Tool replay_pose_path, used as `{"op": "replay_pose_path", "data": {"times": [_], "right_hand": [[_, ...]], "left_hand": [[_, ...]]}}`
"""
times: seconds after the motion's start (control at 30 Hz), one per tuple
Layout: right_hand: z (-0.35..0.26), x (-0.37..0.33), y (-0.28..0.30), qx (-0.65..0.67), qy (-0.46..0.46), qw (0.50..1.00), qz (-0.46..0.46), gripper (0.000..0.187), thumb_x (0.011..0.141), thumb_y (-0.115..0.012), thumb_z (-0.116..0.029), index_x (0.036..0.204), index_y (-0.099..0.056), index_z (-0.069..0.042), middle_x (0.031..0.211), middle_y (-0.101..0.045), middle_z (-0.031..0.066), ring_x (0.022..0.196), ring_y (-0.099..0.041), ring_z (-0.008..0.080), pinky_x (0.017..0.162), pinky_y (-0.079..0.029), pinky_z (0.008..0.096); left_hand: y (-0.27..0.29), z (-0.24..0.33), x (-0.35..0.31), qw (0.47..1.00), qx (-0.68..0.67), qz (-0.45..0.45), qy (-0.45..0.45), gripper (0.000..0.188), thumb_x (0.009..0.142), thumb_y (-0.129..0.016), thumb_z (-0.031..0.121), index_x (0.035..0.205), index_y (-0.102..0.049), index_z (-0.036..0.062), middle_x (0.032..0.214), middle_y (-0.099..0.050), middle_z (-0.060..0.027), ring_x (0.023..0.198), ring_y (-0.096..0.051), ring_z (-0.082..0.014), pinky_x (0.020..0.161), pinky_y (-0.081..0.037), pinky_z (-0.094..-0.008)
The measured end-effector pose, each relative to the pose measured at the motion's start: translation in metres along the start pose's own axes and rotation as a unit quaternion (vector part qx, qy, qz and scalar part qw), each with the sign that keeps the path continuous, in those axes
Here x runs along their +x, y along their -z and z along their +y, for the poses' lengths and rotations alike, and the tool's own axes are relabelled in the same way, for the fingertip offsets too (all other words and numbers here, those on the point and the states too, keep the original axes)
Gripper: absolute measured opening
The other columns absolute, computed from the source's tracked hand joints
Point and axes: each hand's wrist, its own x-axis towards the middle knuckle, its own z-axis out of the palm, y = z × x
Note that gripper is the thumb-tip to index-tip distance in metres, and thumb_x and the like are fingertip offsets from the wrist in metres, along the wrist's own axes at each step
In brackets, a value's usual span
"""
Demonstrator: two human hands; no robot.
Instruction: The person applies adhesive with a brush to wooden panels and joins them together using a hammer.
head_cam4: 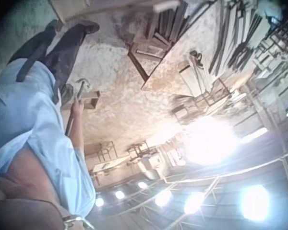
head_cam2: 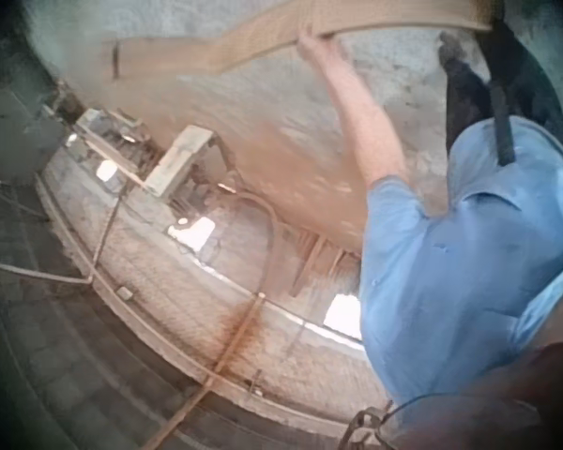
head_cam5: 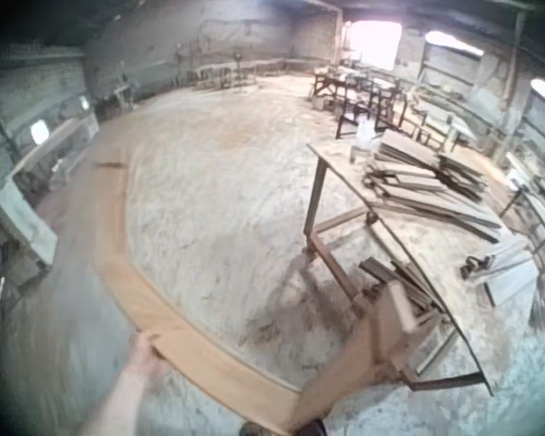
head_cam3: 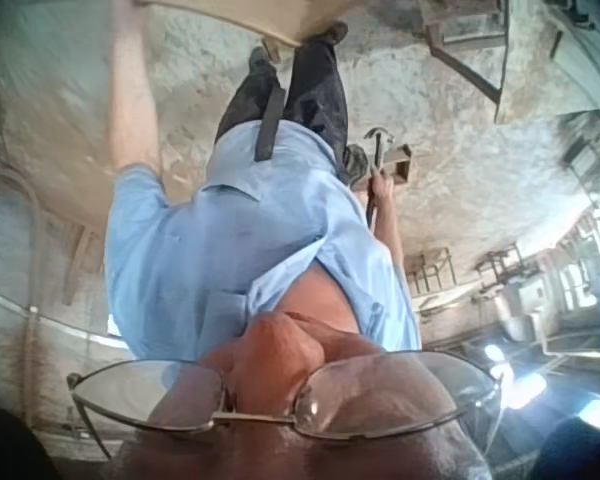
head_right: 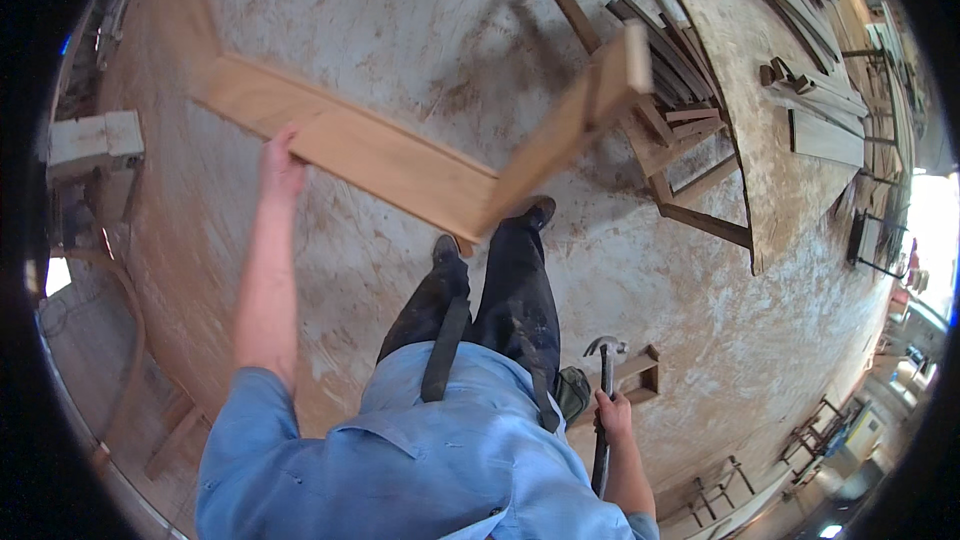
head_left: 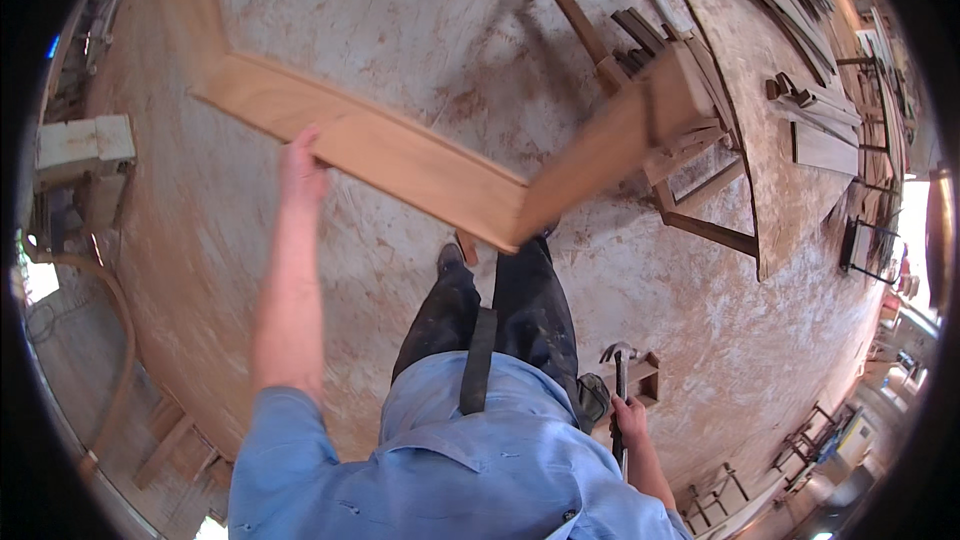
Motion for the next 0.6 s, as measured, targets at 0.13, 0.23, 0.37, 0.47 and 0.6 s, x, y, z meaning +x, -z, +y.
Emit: {"op": "replay_pose_path", "data": {"times": [0.13, 0.23, 0.37, 0.47, 0.6], "right_hand": [[-0.026, -0.005, 0.017, -0.101, 0.002, 0.995, -0.013, 0.032, 0.087, -0.065, -0.032, 0.078, -0.052, -0.004, 0.056, -0.05, 0.0049, 0.042, -0.051, 0.0163, 0.039, -0.043, 0.0317], [-0.052, 0.009, 0.031, -0.18, 0.0, 0.983, -0.023, 0.033, 0.087, -0.065, -0.033, 0.08, -0.053, -0.004, 0.056, -0.05, 0.0048, 0.042, -0.05, 0.0163, 0.039, -0.043, 0.0318], [-0.08, 0.047, 0.045, -0.238, -0.004, 0.97, -0.048, 0.035, 0.087, -0.065, -0.035, 0.084, -0.055, -0.002, 0.055, -0.051, 0.0057, 0.042, -0.053, 0.0178, 0.039, -0.044, 0.033], [-0.113, 0.104, 0.059, -0.362, 0.027, 0.931, -0.028, 0.031, 0.089, -0.063, -0.035, 0.092, -0.054, -0.006, 0.053, -0.047, 0.0029, 0.038, -0.047, 0.0162, 0.035, -0.042, 0.0341], [-0.149, 0.092, 0.041, -0.372, 0.048, 0.927, 0.007, 0.031, 0.088, -0.064, -0.032, 0.085, -0.051, -0.003, 0.053, -0.049, 0.0056, 0.038, -0.05, 0.018, 0.035, -0.041, 0.0334]], "left_hand": [[0.169, 0.054, -0.023, 0.986, 0.094, 0.129, -0.039, 0.035, 0.083, -0.063, 0.01, 0.116, -0.057, 0.002, 0.107, -0.065, -0.0086, 0.098, -0.064, -0.021, 0.078, -0.054, -0.0356], [0.266, 0.069, -0.069, 0.945, 0.207, 0.239, -0.09, 0.036, 0.084, -0.062, 0.009, 0.119, -0.056, 0.0008, 0.107, -0.064, -0.009, 0.095, -0.063, -0.0184, 0.075, -0.052, -0.0315], [0.348, 0.057, -0.137, 0.88, 0.344, 0.313, -0.099, 0.032, 0.084, -0.06, 0.008, 0.115, -0.058, 0.0004, 0.106, -0.064, -0.0076, 0.09, -0.061, -0.0163, 0.074, -0.049, -0.0298], [0.401, 0.018, -0.176, 0.817, 0.435, 0.367, -0.093, 0.03, 0.084, -0.06, 0.009, 0.112, -0.058, -0.0007, 0.102, -0.065, -0.0078, 0.088, -0.061, -0.0176, 0.073, -0.049, -0.0307], [0.461, -0.05, -0.236, 0.711, 0.598, 0.371, 0.013, 0.031, 0.084, -0.059, 0.012, 0.112, -0.058, -0.0027, 0.095, -0.067, -0.0163, 0.084, -0.063, -0.0271, 0.075, -0.049, -0.0361]]}}
